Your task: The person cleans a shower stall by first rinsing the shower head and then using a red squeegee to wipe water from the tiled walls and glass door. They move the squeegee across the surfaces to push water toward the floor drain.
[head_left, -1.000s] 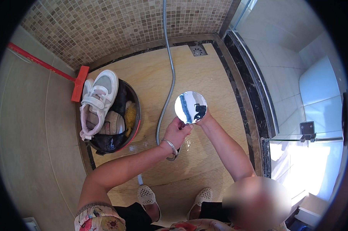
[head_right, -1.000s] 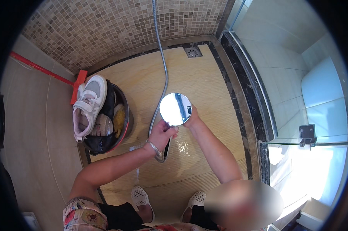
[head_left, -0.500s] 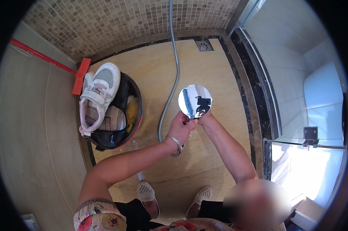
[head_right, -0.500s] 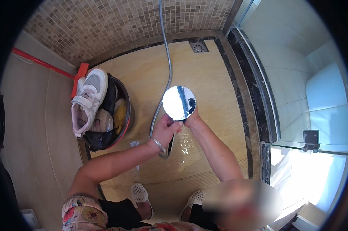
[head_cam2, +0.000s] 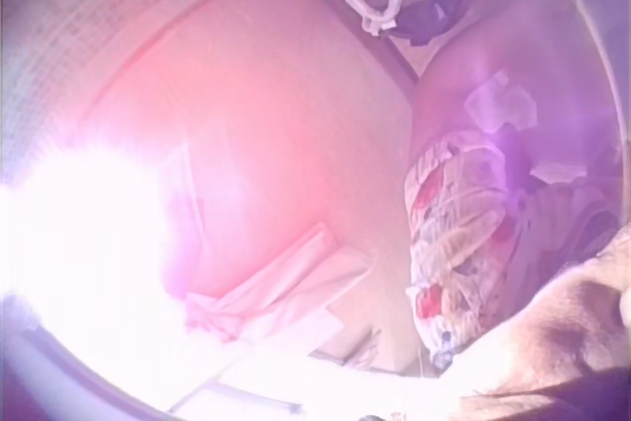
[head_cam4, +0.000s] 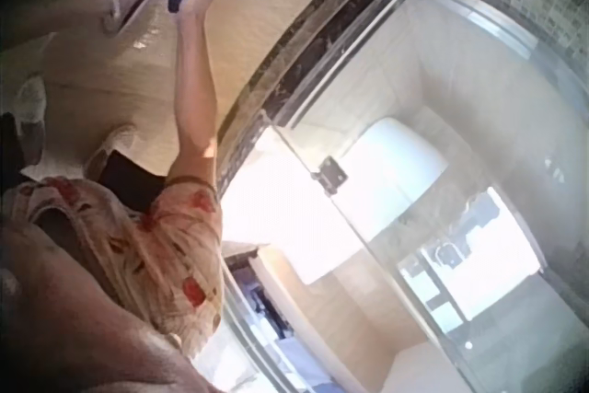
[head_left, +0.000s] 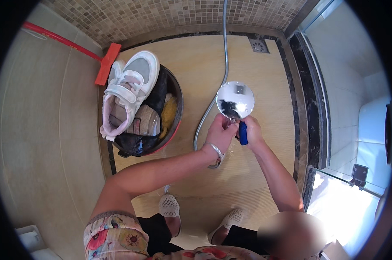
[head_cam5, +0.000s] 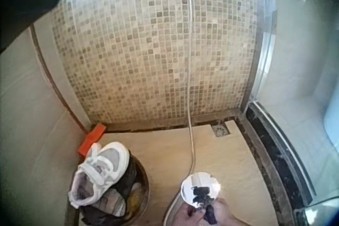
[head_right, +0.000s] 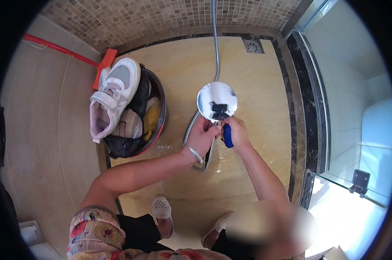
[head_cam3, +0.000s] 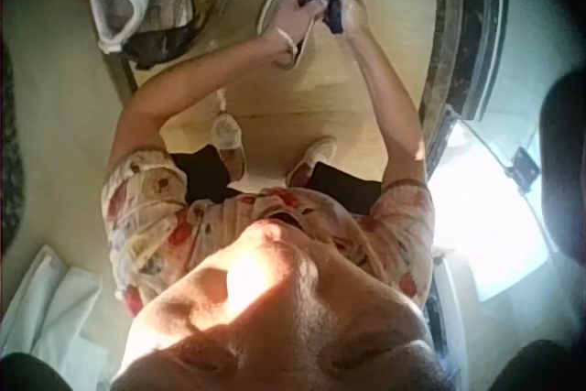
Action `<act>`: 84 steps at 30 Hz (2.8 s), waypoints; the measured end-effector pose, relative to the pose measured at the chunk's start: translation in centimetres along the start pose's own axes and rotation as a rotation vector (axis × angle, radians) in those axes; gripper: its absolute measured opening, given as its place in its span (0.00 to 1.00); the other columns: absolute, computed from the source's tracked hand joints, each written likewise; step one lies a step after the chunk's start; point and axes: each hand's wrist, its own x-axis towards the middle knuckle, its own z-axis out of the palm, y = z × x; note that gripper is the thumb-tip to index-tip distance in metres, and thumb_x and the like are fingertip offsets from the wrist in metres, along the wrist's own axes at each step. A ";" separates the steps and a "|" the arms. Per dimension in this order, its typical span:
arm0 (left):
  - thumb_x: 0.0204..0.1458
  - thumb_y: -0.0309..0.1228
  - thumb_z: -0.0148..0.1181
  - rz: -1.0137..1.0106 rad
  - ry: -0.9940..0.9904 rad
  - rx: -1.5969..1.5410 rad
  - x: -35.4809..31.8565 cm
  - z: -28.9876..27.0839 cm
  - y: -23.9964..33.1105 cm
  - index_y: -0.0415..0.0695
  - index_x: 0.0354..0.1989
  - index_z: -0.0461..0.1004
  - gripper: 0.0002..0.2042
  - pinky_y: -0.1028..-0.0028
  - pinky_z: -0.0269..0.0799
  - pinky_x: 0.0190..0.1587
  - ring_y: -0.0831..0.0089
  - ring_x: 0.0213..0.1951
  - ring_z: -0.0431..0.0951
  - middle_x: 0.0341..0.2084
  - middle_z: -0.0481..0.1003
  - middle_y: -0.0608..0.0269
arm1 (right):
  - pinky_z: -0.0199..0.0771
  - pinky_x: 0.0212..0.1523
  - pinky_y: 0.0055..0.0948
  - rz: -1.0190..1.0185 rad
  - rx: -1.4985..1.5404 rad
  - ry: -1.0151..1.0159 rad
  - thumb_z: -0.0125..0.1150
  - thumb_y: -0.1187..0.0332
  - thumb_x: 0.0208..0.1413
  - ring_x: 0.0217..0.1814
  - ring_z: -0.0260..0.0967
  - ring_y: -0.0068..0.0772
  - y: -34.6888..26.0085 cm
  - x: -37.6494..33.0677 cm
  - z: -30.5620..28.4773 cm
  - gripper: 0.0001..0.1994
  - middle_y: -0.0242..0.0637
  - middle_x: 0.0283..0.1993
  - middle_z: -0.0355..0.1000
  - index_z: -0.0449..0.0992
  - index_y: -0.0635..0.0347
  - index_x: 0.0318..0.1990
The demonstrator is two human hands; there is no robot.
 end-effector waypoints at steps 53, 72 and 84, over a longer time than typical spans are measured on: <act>0.41 0.20 0.47 -0.667 0.491 -0.529 -13.5 -15.7 2.9 0.40 0.22 0.64 0.02 0.77 0.63 0.20 0.73 0.16 0.65 0.17 0.66 0.62 | 0.62 0.30 0.19 -0.277 -0.125 0.619 0.63 0.74 0.38 0.29 0.61 0.17 0.2 -24.3 1.0 0.12 0.27 0.26 0.65 0.69 0.61 0.33; 0.36 0.16 0.47 -0.502 0.137 -0.039 -21.8 4.4 13.0 0.37 0.30 0.69 0.11 0.66 0.70 0.39 0.65 0.33 0.71 0.30 0.71 0.60 | 0.62 0.28 0.20 0.038 0.360 0.705 0.61 0.75 0.35 0.27 0.63 0.18 10.2 -37.4 -9.8 0.16 0.28 0.25 0.65 0.69 0.59 0.37; 0.35 0.17 0.46 -0.607 -0.260 0.172 -26.0 24.7 8.5 0.36 0.39 0.66 0.17 0.68 0.67 0.45 0.63 0.40 0.71 0.35 0.71 0.58 | 0.62 0.35 0.20 0.031 0.668 0.870 0.63 0.72 0.35 0.34 0.63 0.20 14.6 -42.4 -14.3 0.17 0.28 0.31 0.67 0.70 0.60 0.38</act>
